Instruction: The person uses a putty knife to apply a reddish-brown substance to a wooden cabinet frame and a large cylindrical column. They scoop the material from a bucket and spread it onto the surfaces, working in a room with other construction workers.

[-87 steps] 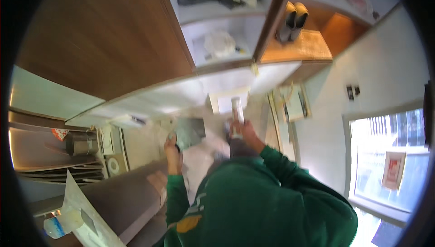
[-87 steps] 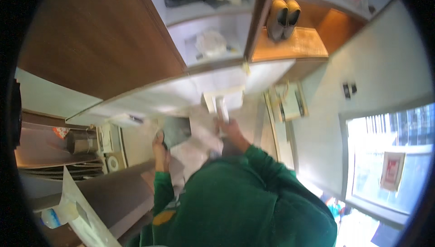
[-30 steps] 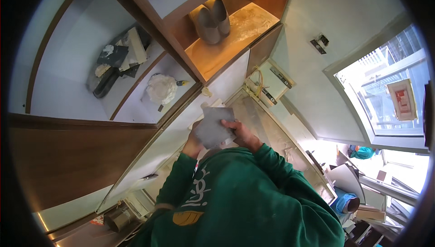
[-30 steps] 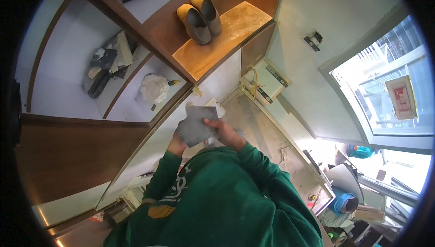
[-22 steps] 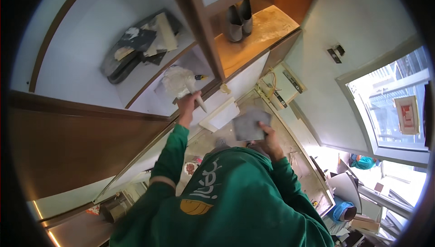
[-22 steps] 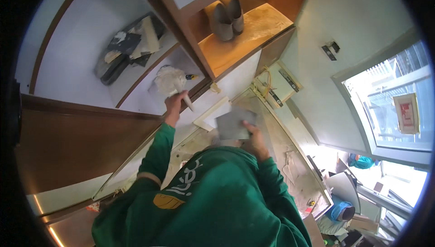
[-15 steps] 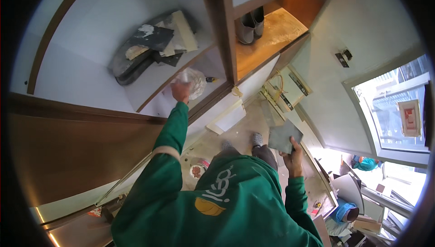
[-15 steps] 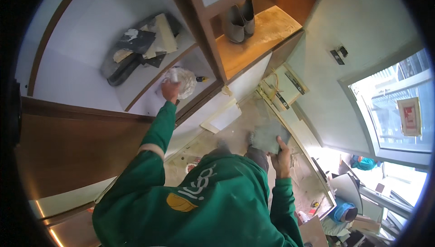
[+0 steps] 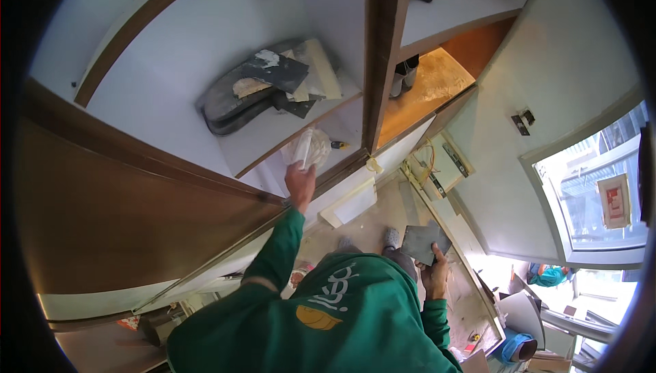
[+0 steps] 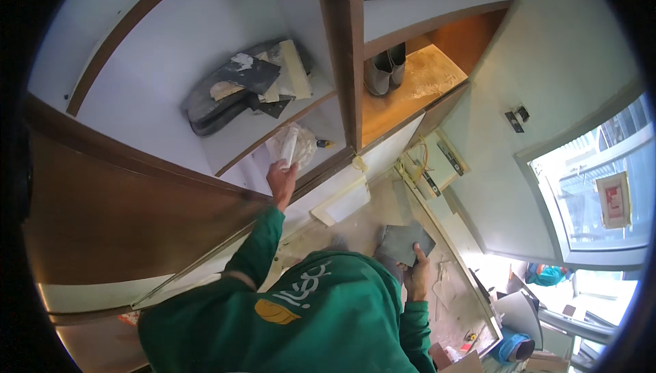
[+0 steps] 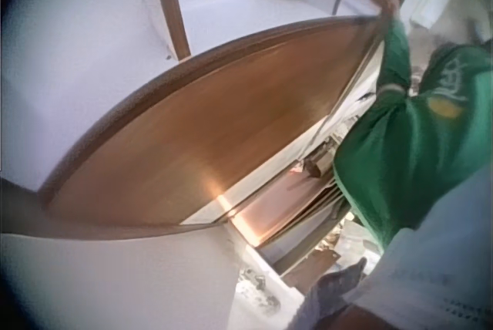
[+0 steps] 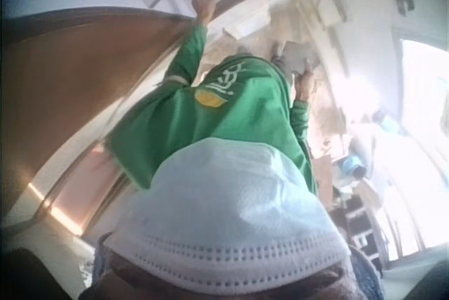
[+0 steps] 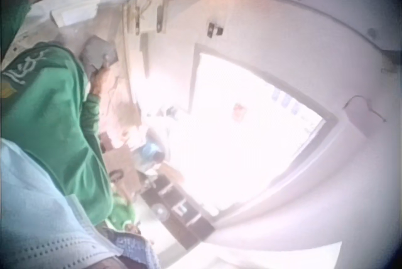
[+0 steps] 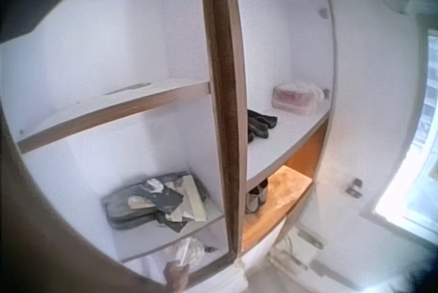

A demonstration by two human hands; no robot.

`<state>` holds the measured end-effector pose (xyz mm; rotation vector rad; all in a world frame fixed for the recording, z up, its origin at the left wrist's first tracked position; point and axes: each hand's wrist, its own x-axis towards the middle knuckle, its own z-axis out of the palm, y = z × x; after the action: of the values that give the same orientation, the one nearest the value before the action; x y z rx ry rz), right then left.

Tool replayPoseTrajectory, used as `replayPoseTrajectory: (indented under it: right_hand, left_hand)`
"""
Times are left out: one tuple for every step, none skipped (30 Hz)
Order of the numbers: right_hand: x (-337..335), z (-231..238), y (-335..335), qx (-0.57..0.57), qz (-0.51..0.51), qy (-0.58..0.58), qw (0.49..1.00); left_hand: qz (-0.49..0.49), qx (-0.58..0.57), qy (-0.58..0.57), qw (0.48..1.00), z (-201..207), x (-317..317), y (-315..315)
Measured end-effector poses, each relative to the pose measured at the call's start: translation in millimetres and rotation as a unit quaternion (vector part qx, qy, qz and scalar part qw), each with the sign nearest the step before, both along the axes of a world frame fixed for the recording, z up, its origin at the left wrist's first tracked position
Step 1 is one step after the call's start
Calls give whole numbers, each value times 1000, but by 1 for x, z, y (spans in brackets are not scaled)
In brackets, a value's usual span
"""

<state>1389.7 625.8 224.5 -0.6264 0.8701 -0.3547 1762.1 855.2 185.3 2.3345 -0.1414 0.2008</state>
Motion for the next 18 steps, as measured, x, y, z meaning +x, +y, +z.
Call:
replayPoseTrajectory:
  right_hand:
    - [9, 6, -1, -3, 12, 3, 1000]
    - [19, 13, 0, -5, 24, 7, 1000]
    - [33, 25, 3, -6, 2, 14, 1000]
    - [38, 23, 0, -12, 14, 11, 1000]
    - [42, 18, -2, -18, 24, 7, 1000]
    - [48, 17, -5, -25, 36, 2, 999]
    - [54, 19, -6, -42, 48, -3, 998]
    - [60, 22, -5, -45, 61, -8, 997]
    - [64, 26, -4, -48, 68, -12, 996]
    - [66, 30, -3, -52, 75, -14, 996]
    - [68, 32, -1, -55, 70, -11, 996]
    - [70, 35, 2, -57, 66, -9, 996]
    - [70, 37, 3, -59, 61, -9, 996]
    - [72, 36, 5, -53, 63, -20, 996]
    - [70, 35, 7, -46, 58, -33, 997]
    - [66, 33, 10, -37, 54, -44, 997]
    - [62, 32, 14, -43, 52, -41, 997]
    - [58, 32, 18, -47, 51, -40, 997]
  left_hand:
    - [-6, -91, 3, 996, 24, -21, -6]
    - [-13, -181, 6, 983, 47, -37, -11]
    - [-31, -239, -7, 970, 69, -44, -15]
    - [-48, -296, -18, 954, 91, -48, -19]
    - [-65, -352, -29, 933, 114, -51, -22]
    - [-83, -352, -62, 930, 142, -51, -21]
    - [-103, -349, -98, 926, 170, -48, -20]
    - [-95, -369, -136, 915, 197, -40, -22]
    - [-92, -390, -170, 900, 222, -31, -28]
    - [-72, -394, -122, 908, 247, -21, -30]
    - [-55, -396, -74, 914, 263, -9, -32]
    - [-40, -316, -61, 946, 269, 4, -29]
    - [-27, -233, -50, 971, 276, 19, -26]
    - [-11, -148, -38, 988, 278, 35, -21]
    - [0, -102, -71, 992, 278, 46, -24]
    - [11, -54, -103, 993, 274, 56, -26]
    - [22, -7, -135, 991, 268, 64, -29]
    - [18, -20, -170, 985, 263, 74, -29]
